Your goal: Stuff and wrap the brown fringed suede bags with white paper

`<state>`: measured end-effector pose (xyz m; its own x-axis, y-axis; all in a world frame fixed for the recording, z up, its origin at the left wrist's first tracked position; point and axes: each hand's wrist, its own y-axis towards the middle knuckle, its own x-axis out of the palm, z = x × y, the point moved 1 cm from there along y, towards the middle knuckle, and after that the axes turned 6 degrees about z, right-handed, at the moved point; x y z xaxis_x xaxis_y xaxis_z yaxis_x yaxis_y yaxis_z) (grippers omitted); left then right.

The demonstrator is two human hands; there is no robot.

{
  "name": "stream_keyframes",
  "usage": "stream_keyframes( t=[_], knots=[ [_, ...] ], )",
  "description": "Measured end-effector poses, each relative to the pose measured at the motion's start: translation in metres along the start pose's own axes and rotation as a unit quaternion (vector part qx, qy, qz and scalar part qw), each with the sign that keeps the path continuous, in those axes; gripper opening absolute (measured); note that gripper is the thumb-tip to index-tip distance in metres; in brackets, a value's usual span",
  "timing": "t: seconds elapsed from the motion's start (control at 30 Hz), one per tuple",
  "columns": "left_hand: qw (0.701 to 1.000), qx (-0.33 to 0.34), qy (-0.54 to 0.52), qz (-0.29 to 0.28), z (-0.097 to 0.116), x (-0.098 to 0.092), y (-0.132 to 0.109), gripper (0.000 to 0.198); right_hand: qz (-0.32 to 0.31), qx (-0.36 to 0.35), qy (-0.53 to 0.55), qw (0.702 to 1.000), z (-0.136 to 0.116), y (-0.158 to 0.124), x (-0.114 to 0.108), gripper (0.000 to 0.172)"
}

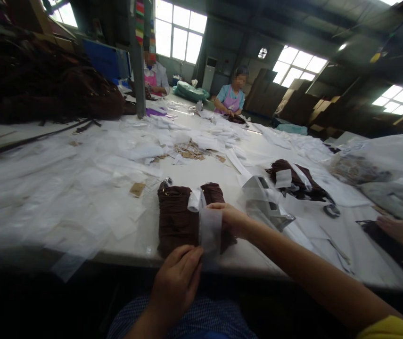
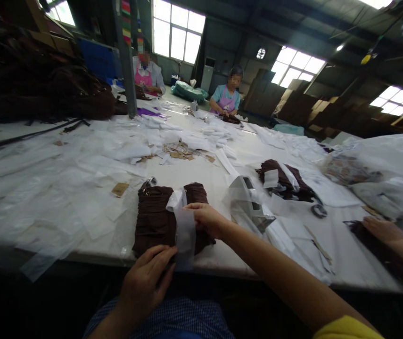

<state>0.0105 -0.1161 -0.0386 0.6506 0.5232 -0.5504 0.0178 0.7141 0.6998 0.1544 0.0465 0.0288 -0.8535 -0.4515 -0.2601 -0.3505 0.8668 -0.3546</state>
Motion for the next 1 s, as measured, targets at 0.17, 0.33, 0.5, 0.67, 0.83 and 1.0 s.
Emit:
stream_keyframes(
  t=[0.17,0.33,0.5,0.67,0.83,1.0],
  knots=[
    [1.000,-0.010,-0.008,-0.006,-0.001,0.000,-0.001,0.036,0.128,-0.172,-0.285,0.934,-0.009,-0.007,0.000,0.015],
    [1.000,-0.002,-0.011,-0.003,-0.001,0.000,-0.001,0.038,0.064,-0.050,-0.174,0.981,-0.009,-0.005,0.003,0.024],
    [1.000,0.009,-0.008,-0.003,-0.004,0.003,-0.004,0.042,-0.040,0.061,0.089,0.993,-0.004,-0.006,0.011,0.034],
    [1.000,0.006,-0.017,0.000,-0.002,0.003,-0.004,0.039,-0.034,0.009,0.124,0.992,0.000,-0.012,0.015,0.033],
    [0.996,-0.042,-0.071,-0.026,-0.004,-0.011,0.006,0.041,-0.003,-0.121,0.067,0.990,0.000,-0.019,0.016,0.031],
    [0.987,-0.139,-0.077,-0.002,-0.020,-0.021,0.039,0.037,-0.019,-0.048,0.101,0.994,0.001,-0.028,0.020,0.041]
  ],
)
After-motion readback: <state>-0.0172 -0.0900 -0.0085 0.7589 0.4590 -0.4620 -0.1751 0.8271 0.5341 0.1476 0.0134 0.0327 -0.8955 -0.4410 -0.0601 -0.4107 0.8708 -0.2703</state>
